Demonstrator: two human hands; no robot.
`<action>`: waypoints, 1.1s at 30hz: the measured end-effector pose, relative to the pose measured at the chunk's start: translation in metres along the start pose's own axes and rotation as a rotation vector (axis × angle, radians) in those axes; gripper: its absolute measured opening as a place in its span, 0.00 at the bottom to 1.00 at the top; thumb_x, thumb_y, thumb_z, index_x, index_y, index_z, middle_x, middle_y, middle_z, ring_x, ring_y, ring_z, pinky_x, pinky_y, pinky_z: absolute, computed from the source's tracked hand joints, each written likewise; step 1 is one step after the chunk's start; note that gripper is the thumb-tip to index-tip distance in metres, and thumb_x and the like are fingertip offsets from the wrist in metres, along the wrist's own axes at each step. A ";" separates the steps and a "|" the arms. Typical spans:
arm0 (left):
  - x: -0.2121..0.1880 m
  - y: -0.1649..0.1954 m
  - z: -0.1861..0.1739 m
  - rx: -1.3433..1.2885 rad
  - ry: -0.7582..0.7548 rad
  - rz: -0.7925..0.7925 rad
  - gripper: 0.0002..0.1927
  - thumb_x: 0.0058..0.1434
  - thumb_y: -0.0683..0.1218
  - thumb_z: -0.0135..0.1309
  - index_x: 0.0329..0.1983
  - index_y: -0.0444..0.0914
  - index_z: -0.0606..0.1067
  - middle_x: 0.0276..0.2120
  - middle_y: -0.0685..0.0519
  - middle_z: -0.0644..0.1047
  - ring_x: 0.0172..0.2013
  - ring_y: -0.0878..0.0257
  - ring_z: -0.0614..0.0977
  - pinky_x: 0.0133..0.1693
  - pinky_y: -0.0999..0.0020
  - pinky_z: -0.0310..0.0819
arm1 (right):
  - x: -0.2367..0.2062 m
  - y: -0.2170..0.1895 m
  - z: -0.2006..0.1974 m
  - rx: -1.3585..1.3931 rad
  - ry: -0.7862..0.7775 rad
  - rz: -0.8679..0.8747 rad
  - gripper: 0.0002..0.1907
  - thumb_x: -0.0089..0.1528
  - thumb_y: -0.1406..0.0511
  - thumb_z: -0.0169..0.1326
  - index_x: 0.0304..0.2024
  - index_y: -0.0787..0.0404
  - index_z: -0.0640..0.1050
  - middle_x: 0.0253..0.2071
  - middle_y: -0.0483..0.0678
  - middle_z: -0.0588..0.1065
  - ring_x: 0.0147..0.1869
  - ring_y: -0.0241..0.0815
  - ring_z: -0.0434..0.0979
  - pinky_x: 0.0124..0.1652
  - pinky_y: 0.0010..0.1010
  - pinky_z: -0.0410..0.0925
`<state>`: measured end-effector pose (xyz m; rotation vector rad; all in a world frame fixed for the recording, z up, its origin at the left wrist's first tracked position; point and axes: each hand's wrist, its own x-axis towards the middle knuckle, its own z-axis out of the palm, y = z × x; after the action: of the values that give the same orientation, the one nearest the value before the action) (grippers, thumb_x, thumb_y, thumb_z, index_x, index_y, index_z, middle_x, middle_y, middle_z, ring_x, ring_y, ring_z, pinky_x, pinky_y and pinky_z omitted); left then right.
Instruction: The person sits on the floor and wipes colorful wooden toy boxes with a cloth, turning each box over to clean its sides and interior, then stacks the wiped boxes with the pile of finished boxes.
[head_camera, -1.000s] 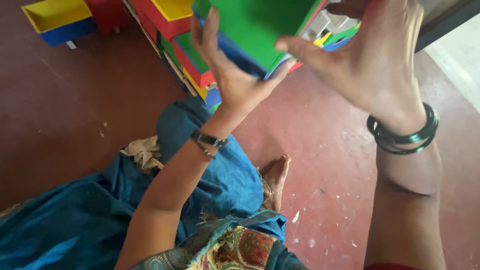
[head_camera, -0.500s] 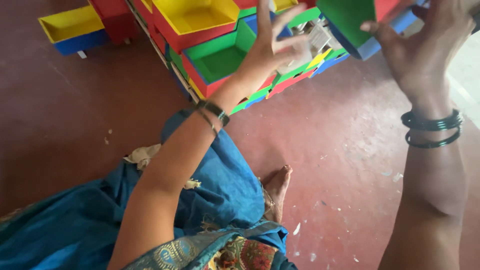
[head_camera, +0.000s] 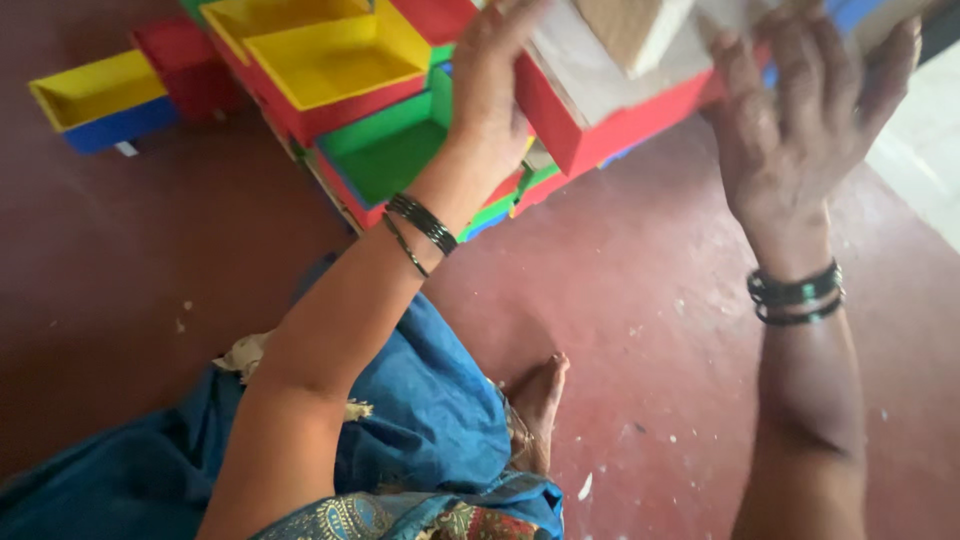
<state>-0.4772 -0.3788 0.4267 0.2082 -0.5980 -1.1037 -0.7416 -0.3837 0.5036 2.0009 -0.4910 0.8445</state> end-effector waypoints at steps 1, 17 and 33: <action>0.003 -0.004 -0.002 -0.035 0.020 0.067 0.17 0.63 0.46 0.63 0.50 0.35 0.73 0.44 0.50 0.78 0.45 0.60 0.80 0.50 0.58 0.76 | -0.002 -0.001 0.001 0.015 0.056 0.024 0.27 0.71 0.57 0.61 0.68 0.61 0.72 0.65 0.59 0.70 0.71 0.61 0.66 0.67 0.62 0.54; -0.002 -0.039 0.025 0.085 -0.011 0.289 0.10 0.63 0.39 0.63 0.47 0.34 0.78 0.43 0.55 0.79 0.45 0.66 0.77 0.51 0.65 0.71 | -0.011 -0.021 0.075 2.503 0.138 1.208 0.39 0.66 0.48 0.55 0.70 0.68 0.66 0.71 0.52 0.71 0.72 0.46 0.72 0.73 0.41 0.66; -0.089 0.070 -0.036 0.772 -0.020 -0.194 0.27 0.69 0.62 0.47 0.62 0.41 0.72 0.61 0.50 0.74 0.67 0.58 0.72 0.64 0.52 0.66 | -0.083 0.021 0.199 2.458 0.372 1.602 0.29 0.64 0.63 0.59 0.64 0.68 0.68 0.65 0.57 0.72 0.72 0.57 0.71 0.71 0.58 0.64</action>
<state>-0.4309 -0.2732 0.3966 0.9380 -1.0203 -1.0135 -0.7374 -0.5619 0.3808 -0.6266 0.2504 -1.1522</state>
